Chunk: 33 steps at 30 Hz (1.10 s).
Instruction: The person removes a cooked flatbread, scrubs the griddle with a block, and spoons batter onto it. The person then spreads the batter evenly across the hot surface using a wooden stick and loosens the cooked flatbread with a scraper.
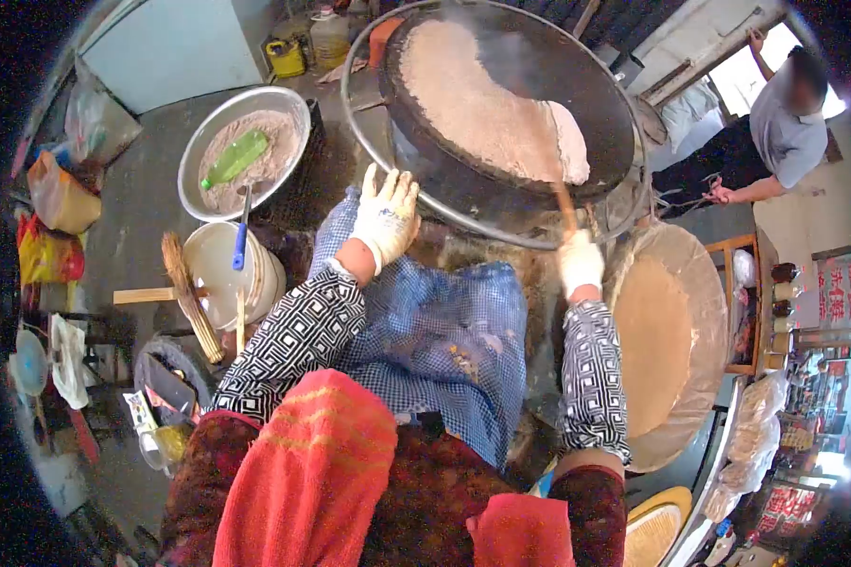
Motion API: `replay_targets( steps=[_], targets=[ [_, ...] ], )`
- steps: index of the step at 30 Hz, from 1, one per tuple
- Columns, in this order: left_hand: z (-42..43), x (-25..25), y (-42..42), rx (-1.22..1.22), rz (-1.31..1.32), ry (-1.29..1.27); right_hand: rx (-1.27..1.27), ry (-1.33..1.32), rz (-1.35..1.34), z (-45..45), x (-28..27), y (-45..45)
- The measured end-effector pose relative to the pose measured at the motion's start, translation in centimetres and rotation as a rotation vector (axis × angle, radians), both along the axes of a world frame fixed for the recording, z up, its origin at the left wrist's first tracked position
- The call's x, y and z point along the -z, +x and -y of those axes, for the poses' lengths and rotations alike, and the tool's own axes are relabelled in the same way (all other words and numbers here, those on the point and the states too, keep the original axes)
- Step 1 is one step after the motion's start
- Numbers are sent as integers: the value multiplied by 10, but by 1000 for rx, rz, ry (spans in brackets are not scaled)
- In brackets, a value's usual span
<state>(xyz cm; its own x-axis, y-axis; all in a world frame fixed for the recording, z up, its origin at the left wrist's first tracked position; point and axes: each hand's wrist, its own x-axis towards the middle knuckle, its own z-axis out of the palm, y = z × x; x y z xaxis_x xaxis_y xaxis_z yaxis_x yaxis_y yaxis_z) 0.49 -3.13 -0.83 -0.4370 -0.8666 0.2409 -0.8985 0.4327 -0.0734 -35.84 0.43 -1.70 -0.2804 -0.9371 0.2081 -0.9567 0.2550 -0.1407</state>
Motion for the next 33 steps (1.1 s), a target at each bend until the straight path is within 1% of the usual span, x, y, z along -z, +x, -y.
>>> replay_targets(
  steps=[1, 2, 4, 6, 7, 8, 10, 12, 14, 15, 16, 17, 18, 19, 21, 22, 23, 24, 25, 26, 28, 29, 30, 32, 33],
  targets=[
    [1, -4, 2, -4, -9, 9, 0, -61, 88, 8, 11, -27],
    [3, -1, 5, -10, -3, 12, 86, -31, -19, 13, -10, -15],
    [11, 4, 9, -13, -33, -4, 2, -53, -73, 27, -15, -14],
    [16, 2, 12, -24, -32, -28, 3, -62, -78, 20, -24, 6],
    [19, 2, 13, -42, -26, -35, -67, -14, -124, 16, -21, 6],
    [19, 2, 13, -57, -16, -36, -71, -4, -131, 15, -16, -2],
    [23, -4, 16, -71, 4, -32, 51, -27, -76, 28, -7, -22],
    [27, -10, 20, -74, 21, 78, 12, -58, -24, 32, -15, -12],
    [28, -9, 25, -81, 12, 89, 21, -30, -44, 27, -29, 6],
    [31, -4, 27, -90, -15, 26, -83, -3, -46, 13, -32, 15],
    [33, 2, 29, -103, -44, -33, -79, 43, -138, 10, -21, 19],
    [37, 3, 31, -123, -48, -10, -48, 36, -4, 11, -2, -3],
    [41, 1, 33, -142, -29, 21, -8, 20, 135, 10, -2, -10],
    [50, -2, 35, -152, 4, 28, 107, 34, -53, 14, -7, -17],
    [49, -7, 39, -167, 41, 33, 77, 13, -42, 16, -24, -7],
    [51, -13, 38, -207, 46, 8, 43, -8, -16, 18, -32, 1],
    [50, -19, 35, -247, 48, -15, 33, 1, -43, 13, -37, 15],
    [38, -32, 27, -218, -35, 3, 21, 10, -76, 7, -41, 22],
    [28, -45, 15, -137, -112, 70, -10, 74, -132, 6, -23, 10],
    [12, -51, 1, -46, -183, 152, -7, 79, -133, 6, -12, -3],
    [-12, -33, -26, 103, -173, 151, 73, -31, -68, 11, 0, -26],
    [-20, -17, -35, 99, -72, 142, 92, -25, -59, 14, -6, -20],
    [-23, -8, -36, 99, -73, 144, 92, -23, -60, 11, -13, -12],
    [-21, 6, -33, 48, 28, 8, -33, 19, -4, 5, -28, 8],
    [-21, 1, -28, 59, 31, 22, -65, 62, -35, -7, -36, 25]
  ],
)
